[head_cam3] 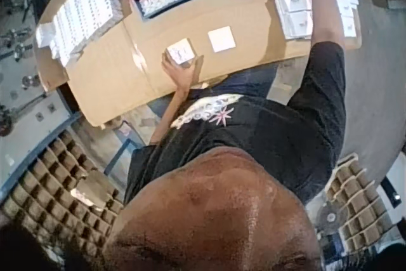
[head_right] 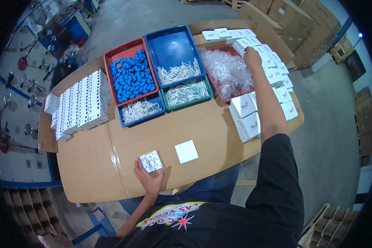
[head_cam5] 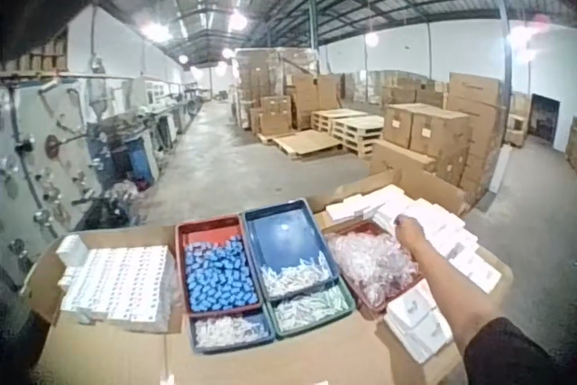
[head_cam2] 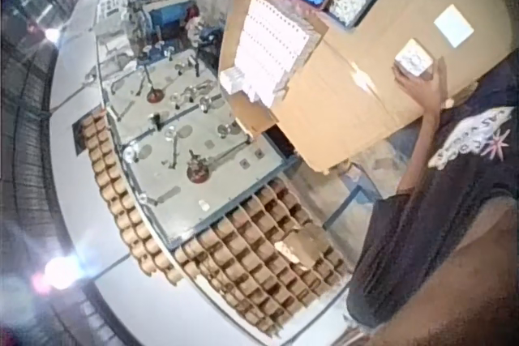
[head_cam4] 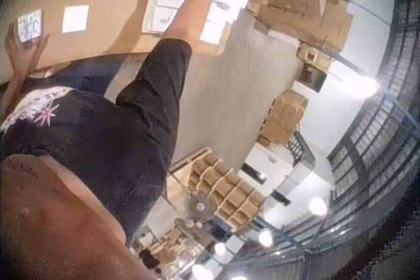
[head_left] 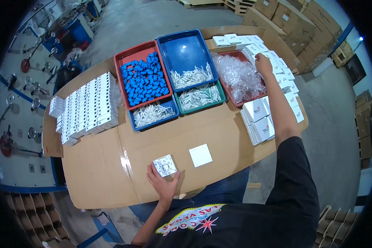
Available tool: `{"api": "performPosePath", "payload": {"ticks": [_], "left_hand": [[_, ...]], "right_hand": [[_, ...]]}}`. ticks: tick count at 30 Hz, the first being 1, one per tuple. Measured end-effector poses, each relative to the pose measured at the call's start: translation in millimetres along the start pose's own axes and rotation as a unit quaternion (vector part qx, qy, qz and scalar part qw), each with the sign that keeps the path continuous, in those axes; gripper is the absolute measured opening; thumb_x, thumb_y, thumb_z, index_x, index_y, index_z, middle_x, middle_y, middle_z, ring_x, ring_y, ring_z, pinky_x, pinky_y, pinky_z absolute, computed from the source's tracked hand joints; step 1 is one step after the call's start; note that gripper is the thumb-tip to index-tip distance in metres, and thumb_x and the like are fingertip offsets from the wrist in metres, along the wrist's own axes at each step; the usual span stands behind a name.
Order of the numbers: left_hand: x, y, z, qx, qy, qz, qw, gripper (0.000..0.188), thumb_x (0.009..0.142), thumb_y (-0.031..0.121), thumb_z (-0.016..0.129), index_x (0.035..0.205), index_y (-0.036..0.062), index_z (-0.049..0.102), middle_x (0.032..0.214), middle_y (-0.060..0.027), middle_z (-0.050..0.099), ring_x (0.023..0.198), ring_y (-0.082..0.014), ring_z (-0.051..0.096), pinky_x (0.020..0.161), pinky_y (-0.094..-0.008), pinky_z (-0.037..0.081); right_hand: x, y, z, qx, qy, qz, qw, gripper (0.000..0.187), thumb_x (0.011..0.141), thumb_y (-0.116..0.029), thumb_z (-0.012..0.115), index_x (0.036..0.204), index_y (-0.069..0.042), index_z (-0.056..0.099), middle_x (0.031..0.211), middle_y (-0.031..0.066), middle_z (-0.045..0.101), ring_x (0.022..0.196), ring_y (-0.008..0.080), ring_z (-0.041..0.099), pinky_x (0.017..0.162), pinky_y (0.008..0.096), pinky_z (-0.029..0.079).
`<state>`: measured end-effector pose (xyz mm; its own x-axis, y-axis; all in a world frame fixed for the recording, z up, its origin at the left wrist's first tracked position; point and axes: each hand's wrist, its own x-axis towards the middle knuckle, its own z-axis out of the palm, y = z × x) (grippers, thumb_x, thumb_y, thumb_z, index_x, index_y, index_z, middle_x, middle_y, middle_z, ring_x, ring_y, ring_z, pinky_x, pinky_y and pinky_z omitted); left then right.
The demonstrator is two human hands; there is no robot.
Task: The person assembles small electrical components by hand. They open a white cardboard box, place a plastic bag containing white connectors and a blue plastic cap inside, and then close the box. The person repeats this process for multiple units, stacking the finished boxes on the table.
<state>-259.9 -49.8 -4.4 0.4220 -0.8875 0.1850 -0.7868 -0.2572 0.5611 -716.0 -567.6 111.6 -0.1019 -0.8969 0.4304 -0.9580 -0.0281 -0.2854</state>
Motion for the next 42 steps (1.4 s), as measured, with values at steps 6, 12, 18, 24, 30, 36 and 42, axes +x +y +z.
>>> {"api": "performPosePath", "payload": {"ticks": [6, 12, 18, 24, 30, 36, 42], "left_hand": [[-6.1, -11.0, 2.1, 0.0, 0.035, 0.009, 0.999, 0.11, 0.073, 0.044, 0.087, 0.154, -0.0046, 0.031, 0.151, -0.0272, 0.036, 0.14, -0.0457, 0.035, 0.117, -0.0583, 0.025], [-7.6, -8.1, 3.0, 0.025, 0.013, 0.026, 0.999, 0.103, 0.078, 0.039, 0.084, 0.155, -0.0041, 0.029, 0.152, -0.0286, 0.035, 0.142, -0.0468, 0.033, 0.118, -0.0582, 0.023], [-6.5, -2.8, 2.6, 0.033, 0.006, 0.023, 0.999, 0.101, 0.077, 0.032, 0.085, 0.154, -0.0038, 0.03, 0.152, -0.0284, 0.035, 0.142, -0.047, 0.032, 0.119, -0.0578, 0.023], [-9.0, -9.4, 8.0, -0.025, 0.016, 0.004, 1.0, 0.098, 0.08, 0.035, 0.081, 0.154, -0.0042, 0.031, 0.152, -0.0278, 0.035, 0.142, -0.0471, 0.032, 0.118, -0.0574, 0.024], [-10.0, -20.4, 5.6, -0.154, 0.099, 0.016, 0.983, 0.078, 0.089, 0.02, 0.073, 0.152, -0.0036, 0.034, 0.15, -0.025, 0.036, 0.142, -0.0406, 0.036, 0.12, -0.0499, 0.026], [3.9, 52.3, -21.3, -0.409, -0.049, -0.058, 0.909, 0.03, 0.105, 0.017, 0.058, 0.131, 0.0022, 0.059, 0.119, -0.0085, 0.067, 0.098, -0.0172, 0.066, 0.089, -0.0292, 0.052], [-17.5, 127.3, -62.9, -0.541, -0.268, -0.036, 0.796, 0.03, 0.108, 0.028, 0.057, 0.113, 0.0006, 0.067, 0.083, -0.0023, 0.064, 0.067, -0.0064, 0.055, 0.059, -0.0238, 0.045]], "right_hand": [[-1.3, -12.1, 27.5, -0.094, -0.062, -0.013, 0.994, 0.023, 0.091, -0.015, 0.054, 0.102, -0.011, 0.074, 0.103, 0.0178, 0.075, 0.101, 0.0369, 0.072, 0.086, 0.0496, 0.056], [11.8, 12.2, 72.6, -0.167, -0.071, -0.109, 0.977, 0.021, 0.089, -0.007, 0.059, 0.102, -0.014, 0.074, 0.107, 0.0103, 0.074, 0.11, 0.0314, 0.066, 0.094, 0.0563, 0.05], [22.8, 20.5, 84.9, -0.134, -0.077, -0.071, 0.985, 0.02, 0.089, -0.013, 0.059, 0.1, -0.011, 0.076, 0.097, 0.0173, 0.075, 0.097, 0.0335, 0.071, 0.092, 0.0501, 0.051], [13.5, 16.5, 37.2, 0.168, 0.007, -0.011, 0.986, 0.024, 0.087, -0.012, 0.064, 0.109, -0.007, 0.074, 0.093, 0.0164, 0.076, 0.084, 0.0301, 0.074, 0.076, 0.0404, 0.057], [-92.4, -74.9, -86.2, 0.556, -0.167, -0.016, 0.814, 0.04, 0.089, 0.003, 0.058, 0.128, -0.003, 0.067, 0.096, 0.0063, 0.07, 0.082, 0.0131, 0.067, 0.072, 0.0289, 0.054], [-293.4, -158.7, -147.9, 0.584, -0.313, -0.006, 0.749, 0.032, 0.093, 0.002, 0.059, 0.123, 0.002, 0.068, 0.1, 0.0053, 0.07, 0.083, 0.0106, 0.066, 0.077, 0.026, 0.055], [-448.0, -206.8, -166.3, 0.623, -0.379, 0.023, 0.684, 0.021, 0.097, 0.001, 0.066, 0.117, 0.003, 0.069, 0.105, 0.0074, 0.072, 0.089, 0.0116, 0.068, 0.078, 0.0278, 0.057]]}}
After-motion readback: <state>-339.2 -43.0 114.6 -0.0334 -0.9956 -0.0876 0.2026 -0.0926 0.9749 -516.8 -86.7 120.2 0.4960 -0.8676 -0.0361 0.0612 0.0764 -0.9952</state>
